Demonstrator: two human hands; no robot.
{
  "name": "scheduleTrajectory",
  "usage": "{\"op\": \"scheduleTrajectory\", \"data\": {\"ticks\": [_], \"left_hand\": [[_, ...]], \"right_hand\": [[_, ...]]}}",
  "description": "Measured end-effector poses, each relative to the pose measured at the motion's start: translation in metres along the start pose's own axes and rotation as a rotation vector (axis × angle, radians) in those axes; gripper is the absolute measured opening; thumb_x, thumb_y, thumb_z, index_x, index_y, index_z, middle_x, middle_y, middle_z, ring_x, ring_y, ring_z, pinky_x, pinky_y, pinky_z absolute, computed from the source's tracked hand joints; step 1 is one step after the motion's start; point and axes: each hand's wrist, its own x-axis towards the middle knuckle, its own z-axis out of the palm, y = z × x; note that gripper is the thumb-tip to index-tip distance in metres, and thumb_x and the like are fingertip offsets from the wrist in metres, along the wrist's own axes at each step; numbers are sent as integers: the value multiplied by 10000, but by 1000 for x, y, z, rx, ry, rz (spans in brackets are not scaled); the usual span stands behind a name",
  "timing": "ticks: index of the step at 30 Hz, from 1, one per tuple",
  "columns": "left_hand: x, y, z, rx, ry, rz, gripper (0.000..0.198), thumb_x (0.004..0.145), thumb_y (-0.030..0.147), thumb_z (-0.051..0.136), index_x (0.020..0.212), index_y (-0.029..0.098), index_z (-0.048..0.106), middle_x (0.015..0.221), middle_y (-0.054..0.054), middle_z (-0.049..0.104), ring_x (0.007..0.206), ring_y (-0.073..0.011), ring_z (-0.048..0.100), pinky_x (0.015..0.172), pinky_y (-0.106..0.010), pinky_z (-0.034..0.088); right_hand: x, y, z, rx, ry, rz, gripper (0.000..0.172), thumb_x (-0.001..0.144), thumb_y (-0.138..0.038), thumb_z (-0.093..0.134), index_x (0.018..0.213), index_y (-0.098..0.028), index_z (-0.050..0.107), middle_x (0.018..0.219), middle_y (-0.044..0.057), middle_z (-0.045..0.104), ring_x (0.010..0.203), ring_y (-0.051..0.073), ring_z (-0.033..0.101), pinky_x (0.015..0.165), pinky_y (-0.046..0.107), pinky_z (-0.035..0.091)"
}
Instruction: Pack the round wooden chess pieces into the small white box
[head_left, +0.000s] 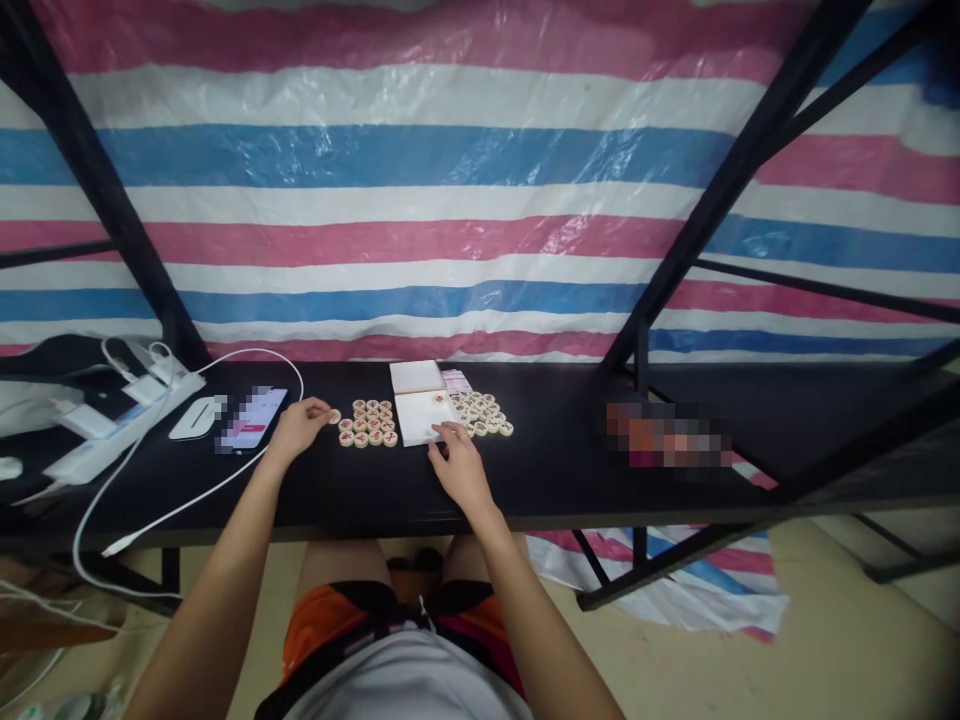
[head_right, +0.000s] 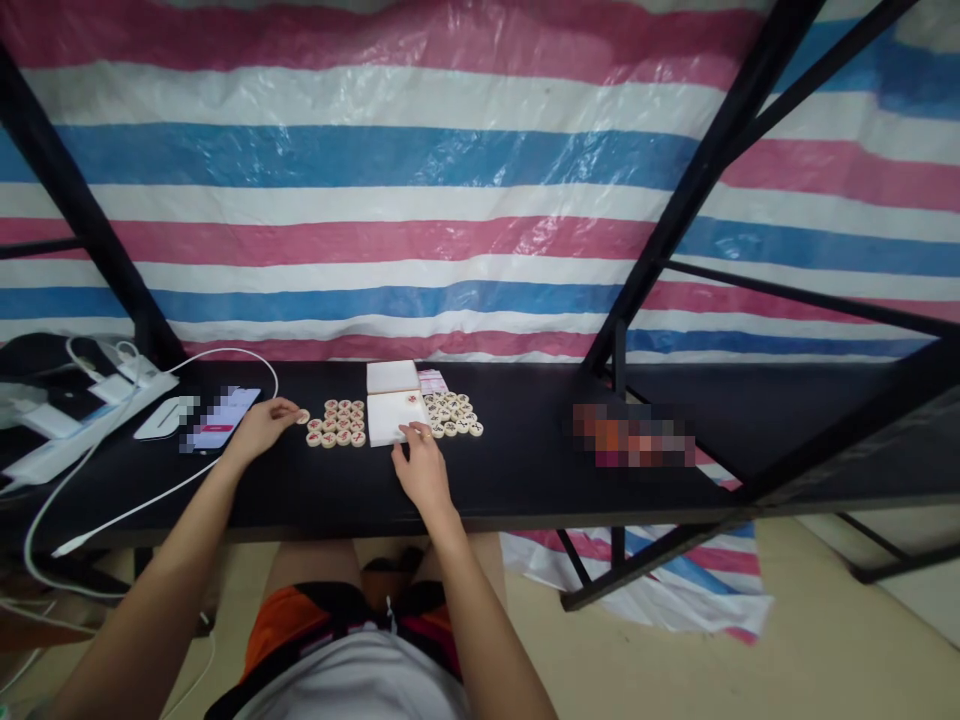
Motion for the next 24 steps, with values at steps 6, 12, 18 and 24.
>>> {"op": "scheduleTrajectory", "data": {"ticks": [6, 12, 18, 24], "left_hand": [[7, -20, 2, 204, -7, -7, 293, 701, 473, 607, 767, 192, 655, 749, -30, 695, 712, -183, 611, 662, -265, 431], [-2, -5, 12, 216, -61, 136, 279, 760, 442, 550, 789, 187, 657, 737, -21, 671, 675, -165, 563, 652, -257, 421], [-1, -8, 12, 248, -82, 183, 374, 814, 479, 493, 923, 179, 688, 865, -55, 686, 792, -196, 601, 759, -292, 446], [-8, -9, 17, 362, -121, 298, 458, 835, 531, 464, 1067, 196, 673, 1077, -87, 634, 989, -236, 564, 961, -373, 397]], "right_hand": [[2, 1, -1, 35, -7, 24, 309, 840, -244, 484, 1101, -176, 635, 1122, 100, 590, 723, 157, 585, 820, 336, 484], [2, 2, -1, 47, -24, 15, 288, 834, -240, 495, 1074, -181, 641, 1077, 83, 605, 681, 143, 572, 818, 319, 473], [2, 1, -2, 62, -35, 39, 289, 837, -242, 497, 1077, -163, 638, 1085, 84, 601, 684, 145, 573, 824, 327, 472], [3, 0, -3, 70, -34, 34, 274, 838, -239, 492, 1057, -185, 649, 1061, 81, 610, 689, 145, 576, 813, 327, 475]]}}
